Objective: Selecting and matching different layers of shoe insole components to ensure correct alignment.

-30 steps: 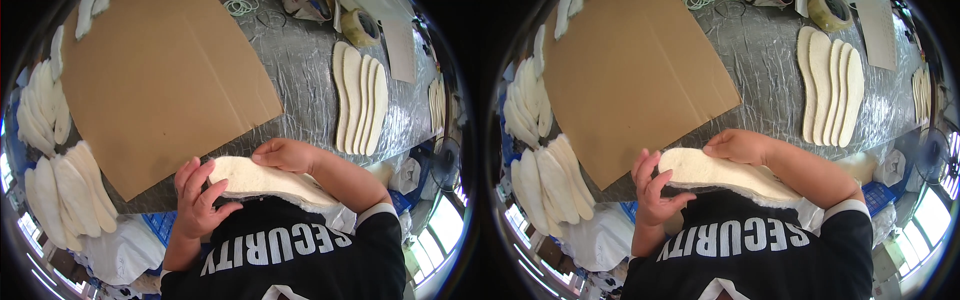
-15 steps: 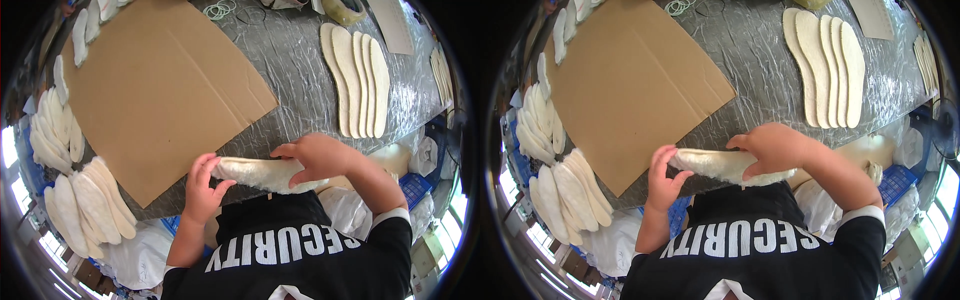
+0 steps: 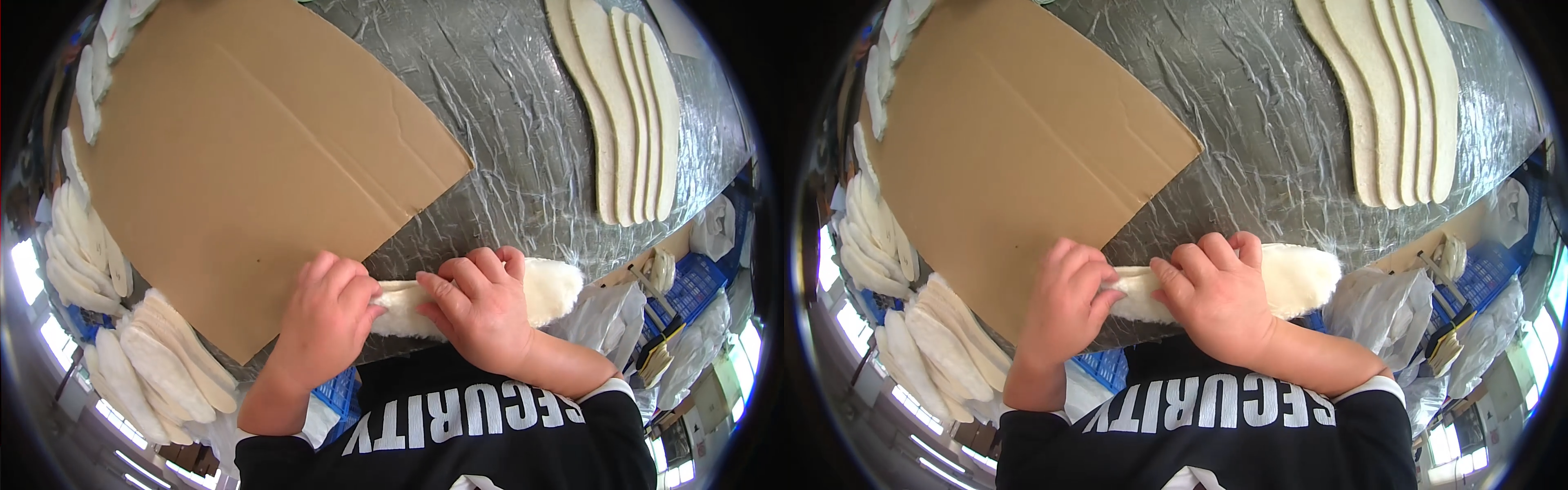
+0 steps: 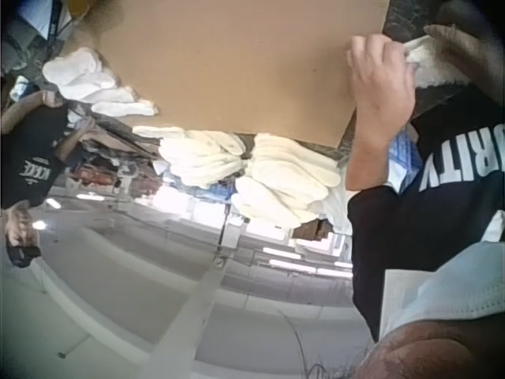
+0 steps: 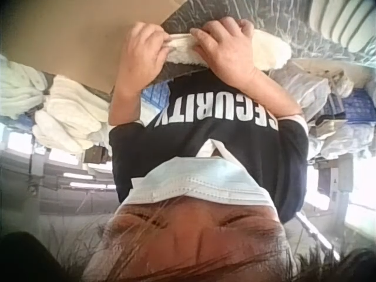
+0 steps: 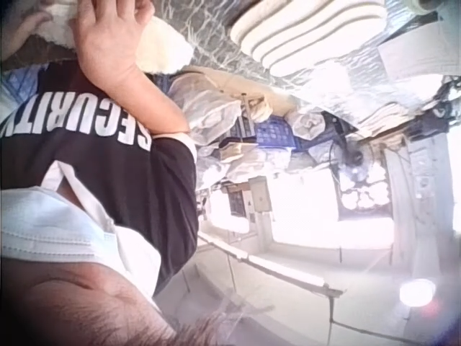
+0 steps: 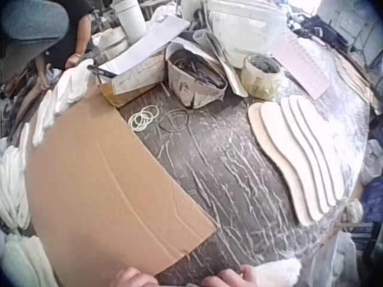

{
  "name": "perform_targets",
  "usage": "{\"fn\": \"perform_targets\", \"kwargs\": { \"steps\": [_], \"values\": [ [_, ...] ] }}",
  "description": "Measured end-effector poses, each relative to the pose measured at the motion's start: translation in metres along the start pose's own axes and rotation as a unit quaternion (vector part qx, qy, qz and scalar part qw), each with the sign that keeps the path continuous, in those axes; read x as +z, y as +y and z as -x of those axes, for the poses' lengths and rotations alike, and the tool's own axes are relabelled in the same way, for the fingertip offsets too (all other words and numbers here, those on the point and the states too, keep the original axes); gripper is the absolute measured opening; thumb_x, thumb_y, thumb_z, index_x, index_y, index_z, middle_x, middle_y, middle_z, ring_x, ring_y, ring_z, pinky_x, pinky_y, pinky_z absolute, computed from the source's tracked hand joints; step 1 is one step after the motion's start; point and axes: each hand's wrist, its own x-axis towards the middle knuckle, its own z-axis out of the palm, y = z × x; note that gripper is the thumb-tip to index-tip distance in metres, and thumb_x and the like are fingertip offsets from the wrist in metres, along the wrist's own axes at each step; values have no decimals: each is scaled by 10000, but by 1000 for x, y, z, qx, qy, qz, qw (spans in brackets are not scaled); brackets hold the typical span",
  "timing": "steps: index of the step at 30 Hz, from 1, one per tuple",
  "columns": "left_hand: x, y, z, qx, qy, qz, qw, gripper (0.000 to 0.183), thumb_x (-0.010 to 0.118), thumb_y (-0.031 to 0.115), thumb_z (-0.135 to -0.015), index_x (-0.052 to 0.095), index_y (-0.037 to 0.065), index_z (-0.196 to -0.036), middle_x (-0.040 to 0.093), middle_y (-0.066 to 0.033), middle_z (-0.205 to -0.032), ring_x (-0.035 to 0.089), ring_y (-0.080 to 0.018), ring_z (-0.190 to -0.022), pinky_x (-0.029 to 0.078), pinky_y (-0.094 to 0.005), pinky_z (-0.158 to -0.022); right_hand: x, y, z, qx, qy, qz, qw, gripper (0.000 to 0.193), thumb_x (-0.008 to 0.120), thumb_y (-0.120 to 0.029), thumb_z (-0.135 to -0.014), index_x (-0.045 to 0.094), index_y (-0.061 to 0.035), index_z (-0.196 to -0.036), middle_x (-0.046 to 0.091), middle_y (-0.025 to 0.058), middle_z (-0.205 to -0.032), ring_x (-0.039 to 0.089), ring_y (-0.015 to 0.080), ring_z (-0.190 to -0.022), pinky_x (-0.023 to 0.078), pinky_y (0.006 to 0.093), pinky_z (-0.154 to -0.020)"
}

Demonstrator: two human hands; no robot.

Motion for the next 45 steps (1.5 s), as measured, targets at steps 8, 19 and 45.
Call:
{"fn": "perform_targets", "kwargs": {
  "steps": [8,19,45],
  "values": [
    [29,-3,16,-29,73,70,994,202,696,-25,-714,551,22,-846,601,-116,-890,545,-329,-803,458,-413,-708,15,-3,14,-158,57,-58,984,253,689,-207,-681,681,-109,-914,615,17,-936,561,195,-825,387,445,-772],
    [47,-5,26,-23,150,44,987,164,685,-30,-746,588,27,-865,605,-106,-898,551,-306,-806,456,-395,-699,27,-3,21,-260,-66,-28,963,369,574,-187,-778,682,16,-1067,602,165,-1274,571,281,-1196,447,335,-960],
    [50,-9,65,90,52,-180,978,208,615,134,-874,694,31,-1037,632,-82,-1224,562,-250,-1193,388,-425,-1060,28,-7,15,-221,-47,25,974,276,569,-225,-786,678,-80,-994,594,97,-1272,534,191,-1095,419,298,-810]
  ]
}}
